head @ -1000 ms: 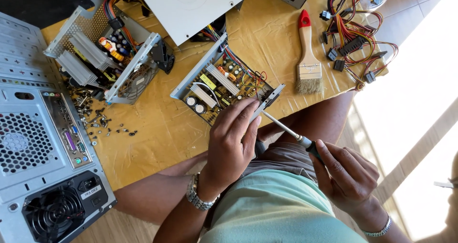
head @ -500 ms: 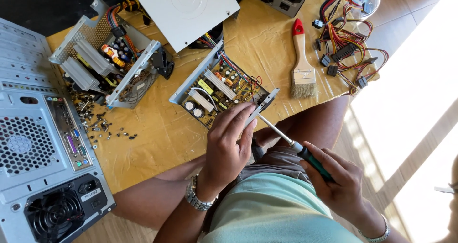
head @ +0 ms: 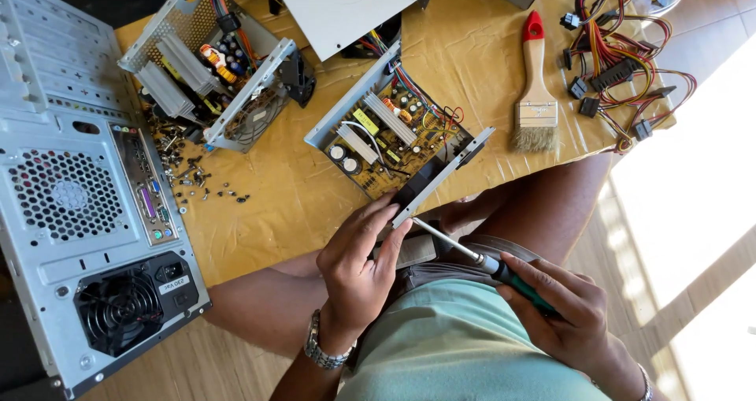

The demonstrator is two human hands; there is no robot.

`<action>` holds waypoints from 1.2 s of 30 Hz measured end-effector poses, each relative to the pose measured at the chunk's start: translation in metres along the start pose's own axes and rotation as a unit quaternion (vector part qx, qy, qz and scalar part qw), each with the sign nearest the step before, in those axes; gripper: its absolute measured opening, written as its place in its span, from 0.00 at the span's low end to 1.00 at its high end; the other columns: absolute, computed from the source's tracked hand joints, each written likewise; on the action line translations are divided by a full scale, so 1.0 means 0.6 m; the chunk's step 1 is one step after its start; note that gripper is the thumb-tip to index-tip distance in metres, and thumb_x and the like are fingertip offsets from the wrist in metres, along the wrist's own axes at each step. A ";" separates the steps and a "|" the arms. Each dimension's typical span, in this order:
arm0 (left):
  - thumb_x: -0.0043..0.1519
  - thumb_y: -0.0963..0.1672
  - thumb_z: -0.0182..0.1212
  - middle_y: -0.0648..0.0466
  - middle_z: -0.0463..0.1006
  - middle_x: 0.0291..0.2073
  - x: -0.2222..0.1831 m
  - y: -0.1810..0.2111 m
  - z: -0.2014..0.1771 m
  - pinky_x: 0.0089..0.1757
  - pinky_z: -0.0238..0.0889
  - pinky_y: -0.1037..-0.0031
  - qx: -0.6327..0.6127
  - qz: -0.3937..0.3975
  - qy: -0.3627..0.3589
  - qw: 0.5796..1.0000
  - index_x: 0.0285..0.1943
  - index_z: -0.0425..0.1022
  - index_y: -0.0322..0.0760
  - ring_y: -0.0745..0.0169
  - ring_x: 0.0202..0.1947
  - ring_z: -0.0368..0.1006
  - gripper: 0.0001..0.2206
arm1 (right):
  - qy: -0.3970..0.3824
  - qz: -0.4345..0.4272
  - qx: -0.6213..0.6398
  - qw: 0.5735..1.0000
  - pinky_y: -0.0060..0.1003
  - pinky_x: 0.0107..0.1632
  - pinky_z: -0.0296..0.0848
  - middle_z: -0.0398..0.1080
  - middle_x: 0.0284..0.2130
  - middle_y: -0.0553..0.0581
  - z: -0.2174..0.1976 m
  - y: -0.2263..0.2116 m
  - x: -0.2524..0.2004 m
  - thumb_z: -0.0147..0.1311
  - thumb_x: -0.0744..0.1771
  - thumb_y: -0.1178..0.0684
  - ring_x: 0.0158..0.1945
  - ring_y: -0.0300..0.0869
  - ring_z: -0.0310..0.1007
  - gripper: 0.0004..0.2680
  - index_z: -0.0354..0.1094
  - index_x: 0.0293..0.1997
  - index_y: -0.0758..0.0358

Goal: Disassembling a computer power supply unit by unscrewing the fan and internal circuit board from the metal casing.

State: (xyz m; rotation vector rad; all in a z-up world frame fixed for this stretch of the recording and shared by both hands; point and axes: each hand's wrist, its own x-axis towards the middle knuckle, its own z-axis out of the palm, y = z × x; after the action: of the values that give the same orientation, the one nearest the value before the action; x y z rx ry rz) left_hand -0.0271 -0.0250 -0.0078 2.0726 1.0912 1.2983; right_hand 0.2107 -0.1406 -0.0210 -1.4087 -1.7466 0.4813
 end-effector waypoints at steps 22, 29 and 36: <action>0.63 0.39 0.66 0.42 0.81 0.47 0.068 0.032 -0.016 0.43 0.84 0.71 -0.074 -0.061 0.035 0.995 0.53 0.76 0.26 0.52 0.45 0.83 0.11 | -0.009 -0.083 -0.166 0.983 0.30 0.23 0.68 0.76 0.31 0.61 -0.061 -0.071 0.106 0.64 0.64 0.56 0.23 0.40 0.70 0.13 0.73 0.51 0.72; 0.62 0.39 0.67 0.42 0.82 0.45 0.072 0.031 -0.018 0.43 0.83 0.72 -0.085 -0.066 0.043 0.993 0.51 0.76 0.26 0.53 0.43 0.83 0.11 | -0.006 -0.097 -0.170 0.981 0.33 0.29 0.73 0.76 0.32 0.63 -0.059 -0.072 0.109 0.63 0.64 0.58 0.26 0.43 0.73 0.13 0.71 0.50 0.75; 0.62 0.40 0.68 0.43 0.82 0.45 0.066 0.024 -0.017 0.47 0.79 0.68 -0.069 -0.057 0.041 0.995 0.50 0.77 0.27 0.52 0.44 0.83 0.11 | -0.003 -0.113 -0.172 0.978 0.33 0.30 0.74 0.76 0.31 0.64 -0.055 -0.067 0.104 0.64 0.64 0.59 0.26 0.43 0.74 0.13 0.71 0.51 0.76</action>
State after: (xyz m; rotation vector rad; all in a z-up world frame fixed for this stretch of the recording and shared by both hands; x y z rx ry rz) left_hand -0.0213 -0.0014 0.0285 1.8444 1.1041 1.3723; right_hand 0.2092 -0.1008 0.0498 -1.4134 -2.0368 0.0600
